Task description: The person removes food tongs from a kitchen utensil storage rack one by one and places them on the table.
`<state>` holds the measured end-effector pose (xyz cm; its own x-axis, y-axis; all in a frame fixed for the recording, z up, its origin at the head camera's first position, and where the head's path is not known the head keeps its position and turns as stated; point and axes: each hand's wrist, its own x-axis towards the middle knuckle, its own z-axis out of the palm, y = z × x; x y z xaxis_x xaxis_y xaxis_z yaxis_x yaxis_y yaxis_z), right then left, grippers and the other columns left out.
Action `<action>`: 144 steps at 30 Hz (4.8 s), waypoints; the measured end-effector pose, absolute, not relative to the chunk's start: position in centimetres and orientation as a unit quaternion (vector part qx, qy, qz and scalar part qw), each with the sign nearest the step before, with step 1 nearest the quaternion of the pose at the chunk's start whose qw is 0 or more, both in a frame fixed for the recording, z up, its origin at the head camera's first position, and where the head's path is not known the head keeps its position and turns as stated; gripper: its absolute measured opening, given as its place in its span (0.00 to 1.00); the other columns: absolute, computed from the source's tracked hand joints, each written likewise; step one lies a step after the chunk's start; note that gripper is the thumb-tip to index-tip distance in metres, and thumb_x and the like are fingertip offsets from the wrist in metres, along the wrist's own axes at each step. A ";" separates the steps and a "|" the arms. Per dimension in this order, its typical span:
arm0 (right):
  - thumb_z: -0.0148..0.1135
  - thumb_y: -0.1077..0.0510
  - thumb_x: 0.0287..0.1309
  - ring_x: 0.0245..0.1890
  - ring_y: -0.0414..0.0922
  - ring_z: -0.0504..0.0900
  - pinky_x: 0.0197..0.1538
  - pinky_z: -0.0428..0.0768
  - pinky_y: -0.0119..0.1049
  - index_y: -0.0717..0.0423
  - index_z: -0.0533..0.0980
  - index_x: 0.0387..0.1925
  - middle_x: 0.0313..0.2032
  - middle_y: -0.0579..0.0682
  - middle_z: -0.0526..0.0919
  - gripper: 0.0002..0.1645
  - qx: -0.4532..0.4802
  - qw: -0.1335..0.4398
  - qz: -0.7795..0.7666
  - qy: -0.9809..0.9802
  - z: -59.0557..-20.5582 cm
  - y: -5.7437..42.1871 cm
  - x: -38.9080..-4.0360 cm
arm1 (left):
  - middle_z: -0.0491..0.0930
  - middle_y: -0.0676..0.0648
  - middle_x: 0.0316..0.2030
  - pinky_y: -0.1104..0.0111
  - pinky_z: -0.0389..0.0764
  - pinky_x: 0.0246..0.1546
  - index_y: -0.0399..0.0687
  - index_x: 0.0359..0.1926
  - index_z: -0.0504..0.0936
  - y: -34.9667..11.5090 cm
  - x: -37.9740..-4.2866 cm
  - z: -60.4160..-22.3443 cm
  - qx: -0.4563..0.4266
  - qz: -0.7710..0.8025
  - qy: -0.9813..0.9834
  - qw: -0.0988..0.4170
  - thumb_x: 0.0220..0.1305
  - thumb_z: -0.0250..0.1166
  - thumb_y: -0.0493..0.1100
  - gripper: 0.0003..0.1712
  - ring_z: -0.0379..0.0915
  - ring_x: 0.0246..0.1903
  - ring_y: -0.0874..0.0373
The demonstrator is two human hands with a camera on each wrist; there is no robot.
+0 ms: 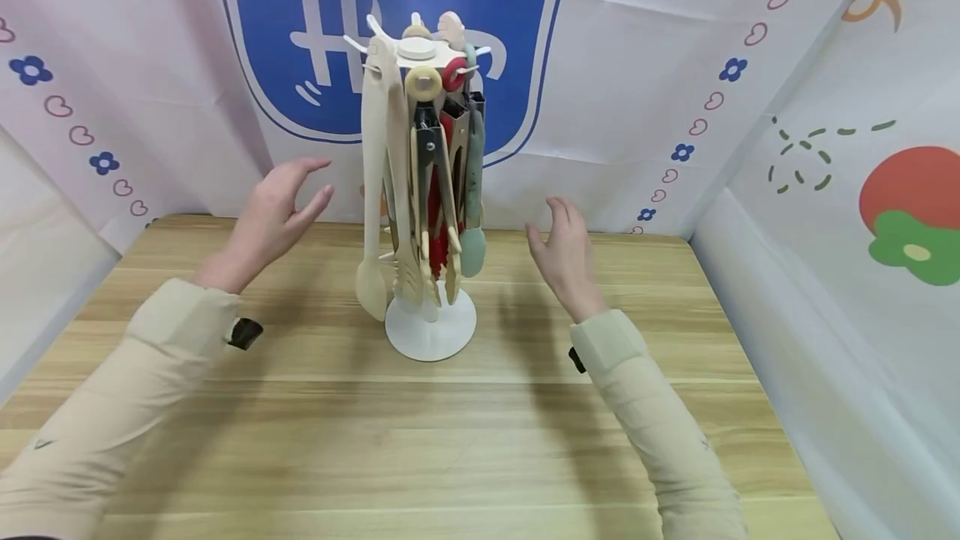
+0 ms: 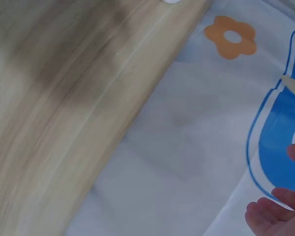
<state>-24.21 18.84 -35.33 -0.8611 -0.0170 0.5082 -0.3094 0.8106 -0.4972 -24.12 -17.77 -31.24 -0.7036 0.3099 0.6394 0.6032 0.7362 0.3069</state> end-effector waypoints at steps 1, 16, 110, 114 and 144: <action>0.60 0.54 0.56 0.56 0.56 0.68 0.59 0.68 0.47 0.66 0.67 0.56 0.55 0.62 0.71 0.29 0.090 0.251 0.298 -0.916 -35.1 18.7 -24.0 | 0.73 0.37 0.52 0.54 0.68 0.56 0.37 0.56 0.70 -17.5 -23.9 -30.8 -0.266 -0.261 -0.879 0.298 0.64 0.55 0.41 0.21 0.67 0.53 0.44; 0.59 0.62 0.56 0.51 0.54 0.73 0.55 0.74 0.42 0.70 0.70 0.51 0.49 0.64 0.75 0.22 0.135 0.313 0.399 -0.851 -30.7 16.8 -21.0 | 0.74 0.35 0.49 0.60 0.60 0.63 0.30 0.53 0.70 -14.7 -21.3 -25.0 -0.360 -0.259 -0.799 0.406 0.65 0.52 0.39 0.19 0.69 0.51 0.44; 0.68 0.64 0.45 0.42 0.49 0.71 0.41 0.74 0.33 0.68 0.63 0.54 0.43 0.60 0.70 0.35 0.208 0.391 0.452 -0.774 -28.6 7.1 -14.5 | 0.74 0.35 0.51 0.69 0.64 0.60 0.29 0.47 0.75 -10.6 -23.6 -16.9 -0.475 -0.281 -0.723 0.417 0.68 0.47 0.33 0.14 0.65 0.58 0.53; 0.67 0.65 0.44 0.41 0.48 0.73 0.40 0.76 0.31 0.68 0.66 0.52 0.41 0.59 0.72 0.32 0.204 0.403 0.457 -0.766 -28.6 7.3 -14.6 | 0.75 0.35 0.51 0.70 0.64 0.60 0.29 0.47 0.75 -10.6 -23.6 -16.8 -0.473 -0.274 -0.725 0.418 0.68 0.46 0.34 0.14 0.65 0.58 0.52; 0.68 0.68 0.40 0.41 0.48 0.76 0.42 0.79 0.37 0.66 0.71 0.49 0.42 0.57 0.76 0.29 0.201 0.418 0.514 -0.722 -27.6 8.5 -13.4 | 0.77 0.37 0.47 0.72 0.65 0.59 0.31 0.43 0.78 -10.6 -23.4 -16.2 -0.462 -0.295 -0.731 0.406 0.66 0.51 0.35 0.12 0.69 0.55 0.53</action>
